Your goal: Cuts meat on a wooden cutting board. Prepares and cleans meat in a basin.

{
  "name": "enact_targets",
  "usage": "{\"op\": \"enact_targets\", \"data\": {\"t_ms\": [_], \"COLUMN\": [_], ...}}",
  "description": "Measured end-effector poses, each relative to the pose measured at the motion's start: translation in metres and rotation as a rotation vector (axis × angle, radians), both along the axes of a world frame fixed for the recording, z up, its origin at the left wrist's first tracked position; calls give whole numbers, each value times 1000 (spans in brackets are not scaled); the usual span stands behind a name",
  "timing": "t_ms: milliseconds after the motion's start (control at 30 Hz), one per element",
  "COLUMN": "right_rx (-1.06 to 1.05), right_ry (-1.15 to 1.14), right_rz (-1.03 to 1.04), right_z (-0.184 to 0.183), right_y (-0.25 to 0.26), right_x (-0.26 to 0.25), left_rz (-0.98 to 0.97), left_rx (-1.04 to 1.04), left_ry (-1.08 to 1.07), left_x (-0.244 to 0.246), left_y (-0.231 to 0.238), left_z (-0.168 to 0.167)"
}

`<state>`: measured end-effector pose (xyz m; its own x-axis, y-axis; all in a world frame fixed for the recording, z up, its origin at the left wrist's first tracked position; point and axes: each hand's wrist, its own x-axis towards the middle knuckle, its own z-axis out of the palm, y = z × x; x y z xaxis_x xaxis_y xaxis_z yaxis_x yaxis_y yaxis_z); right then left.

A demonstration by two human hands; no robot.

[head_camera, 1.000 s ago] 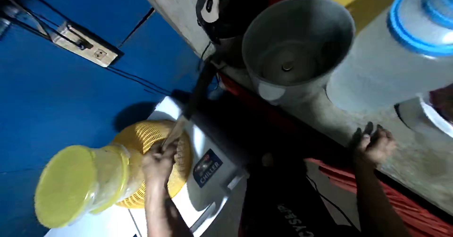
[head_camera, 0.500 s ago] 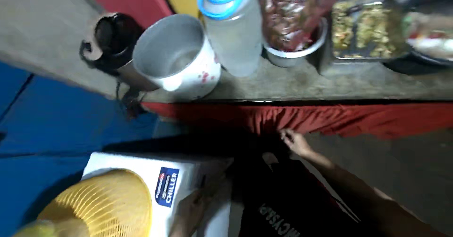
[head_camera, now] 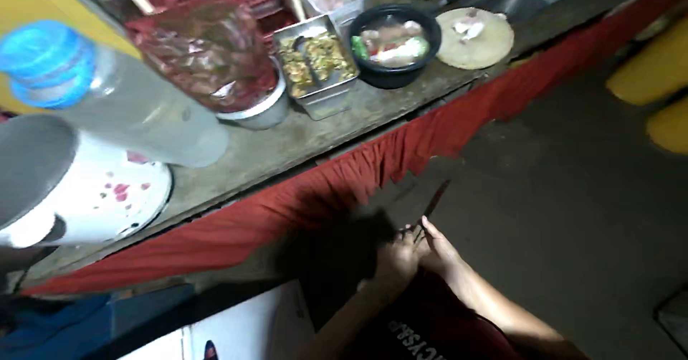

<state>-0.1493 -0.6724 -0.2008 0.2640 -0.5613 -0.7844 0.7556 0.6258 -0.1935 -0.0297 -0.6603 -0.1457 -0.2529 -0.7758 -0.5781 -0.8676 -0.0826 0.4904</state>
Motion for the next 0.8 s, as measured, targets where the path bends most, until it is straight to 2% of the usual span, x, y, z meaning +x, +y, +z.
{"op": "enact_targets", "data": {"t_ms": [67,167,267,367,533,700,800], "right_rx": [-5,-16,101,59,-143,-226,-306], "right_ry": [147,440,530,567,966,1374,1427], "right_rz": [-110,29,94,95,310,330,422], "right_z": [-9,-21,-22,-28,-26,-37,-44], "right_y": [-12,-13,-17,-27,-56,-116,-169], "right_x": [-50,-149,-254,-337,-420,-472,-500], "left_rz": [-88,-287,-449,-457,-345,-207,-20], "left_rx": [-33,58,38,89,81,-4,-160], "left_ry": [48,122,317,411,309,272,282], "left_x": [-61,-150,-225,-276,-310,-329,-332], "left_y": [-10,-37,-63,-105,-204,-324,-417], "left_z": [-12,-30,-46,-39,-47,-44,-54]}}
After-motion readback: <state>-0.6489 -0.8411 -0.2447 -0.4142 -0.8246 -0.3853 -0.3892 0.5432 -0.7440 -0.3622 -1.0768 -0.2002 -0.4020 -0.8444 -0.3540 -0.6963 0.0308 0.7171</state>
